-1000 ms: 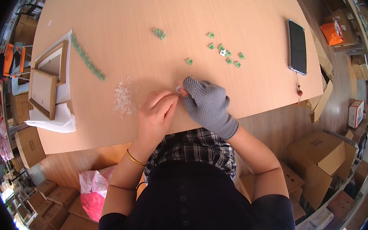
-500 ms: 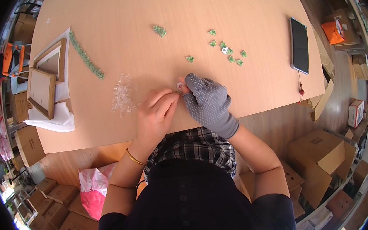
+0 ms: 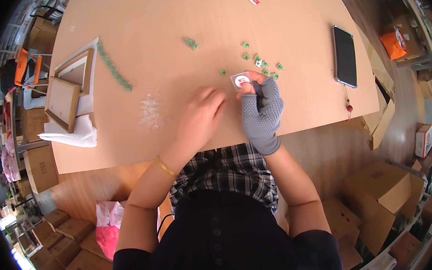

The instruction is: Attaching small green plastic decorative elements to circular adhesive labels on a workshop table.

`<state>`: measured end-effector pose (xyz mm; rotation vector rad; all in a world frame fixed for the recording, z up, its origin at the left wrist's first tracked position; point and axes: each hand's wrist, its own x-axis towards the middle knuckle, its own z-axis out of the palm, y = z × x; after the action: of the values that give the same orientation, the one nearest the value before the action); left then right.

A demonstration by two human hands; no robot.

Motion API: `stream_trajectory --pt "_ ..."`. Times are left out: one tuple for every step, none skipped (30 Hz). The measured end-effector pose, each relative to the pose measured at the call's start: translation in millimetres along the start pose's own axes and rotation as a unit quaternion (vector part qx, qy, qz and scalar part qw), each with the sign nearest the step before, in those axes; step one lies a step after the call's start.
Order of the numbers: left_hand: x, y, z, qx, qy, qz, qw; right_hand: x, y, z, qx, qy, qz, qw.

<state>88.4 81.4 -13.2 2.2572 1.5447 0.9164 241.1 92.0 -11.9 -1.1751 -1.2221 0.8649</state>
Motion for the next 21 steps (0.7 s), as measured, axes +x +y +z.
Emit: stream_trajectory --pt "7.4 -0.1 5.3 0.018 -0.009 0.010 1.000 -1.4 1.5 0.1 0.016 0.025 -0.016 0.999" --pt "13.2 1.7 7.4 0.006 -0.005 0.010 1.000 -3.0 3.0 -1.4 0.014 0.041 -0.010 0.999" --pt "18.9 3.6 9.6 -0.008 -0.003 0.012 1.000 -4.5 2.1 -2.0 0.024 0.047 -0.007 0.999" --pt "24.8 3.1 10.4 -0.021 -0.001 0.013 1.000 -5.7 0.6 -2.4 0.034 0.052 -0.004 0.998" --pt "31.0 -2.9 10.2 -0.031 0.030 -0.004 0.999 -5.7 -1.3 -2.7 0.043 0.058 -0.001 0.997" --pt "37.3 -14.8 12.5 -0.042 0.059 -0.022 0.997 -5.5 0.1 -3.5 0.035 0.047 -0.006 0.998" --pt "44.5 -25.9 10.2 -0.052 0.088 -0.041 0.994 -6.2 -1.2 -4.4 0.028 0.036 -0.011 0.999" --pt "56.8 -41.2 4.0 -0.003 0.141 -0.014 0.990 -6.7 -2.6 -5.1 0.020 0.024 -0.015 0.999" --pt "68.0 -56.9 -2.1 0.044 0.193 0.013 0.980 -6.7 -1.7 -4.7 0.015 0.019 -0.023 0.999" --pt "74.5 -67.9 -5.1 0.049 0.172 0.012 0.984 -4.9 -0.2 -4.1 0.009 0.013 -0.033 0.999" --pt "78.7 -78.3 -6.5 0.055 0.152 0.010 0.987 -3.3 1.9 -3.2 0.004 0.008 -0.043 0.999" --pt "81.7 -84.5 -7.6 0.061 0.132 0.008 0.989 -2.2 5.3 -2.2 -0.007 0.012 -0.045 0.999" --pt "83.5 -89.3 -7.7 0.061 0.117 -0.003 0.991 -1.7 4.0 -3.0 -0.007 -0.002 -0.038 0.999" --pt "85.0 -93.7 -7.5 0.061 0.103 -0.015 0.993 -1.4 2.5 -3.6 -0.008 -0.016 -0.032 0.999" --pt "86.2 -94.1 -7.7 0.059 0.087 -0.027 0.994 -2.3 2.3 -5.2 -0.010 -0.029 -0.023 0.999" --pt "87.5 -94.9 -8.4 0.059 0.085 -0.033 0.994 -2.3 3.1 -4.9 -0.005 -0.022 -0.032 0.999" --pt "88.3 -95.7 -9.5 0.059 0.082 -0.039 0.994 -1.3 4.8 -2.9 0.001 -0.016 -0.041 0.999" --pt "88.1 -95.9 -10.7 0.057 0.080 -0.046 0.994 -1.0 5.9 -1.8 0.005 -0.010 -0.049 0.999" --pt "86.7 -97.2 -13.1 0.061 0.100 -0.034 0.993 -0.8 6.7 -1.3 0.003 -0.012 -0.050 0.999" --pt "84.7 -99.2 -16.3 0.065 0.121 -0.022 0.990 -0.6 7.3 -0.2 0.001 -0.015 -0.050 0.999" --pt "85.6 -94.4 -19.6 0.067 0.140 -0.009 0.988 -0.3 7.2 -0.9 -0.003 -0.016 -0.051 0.999"
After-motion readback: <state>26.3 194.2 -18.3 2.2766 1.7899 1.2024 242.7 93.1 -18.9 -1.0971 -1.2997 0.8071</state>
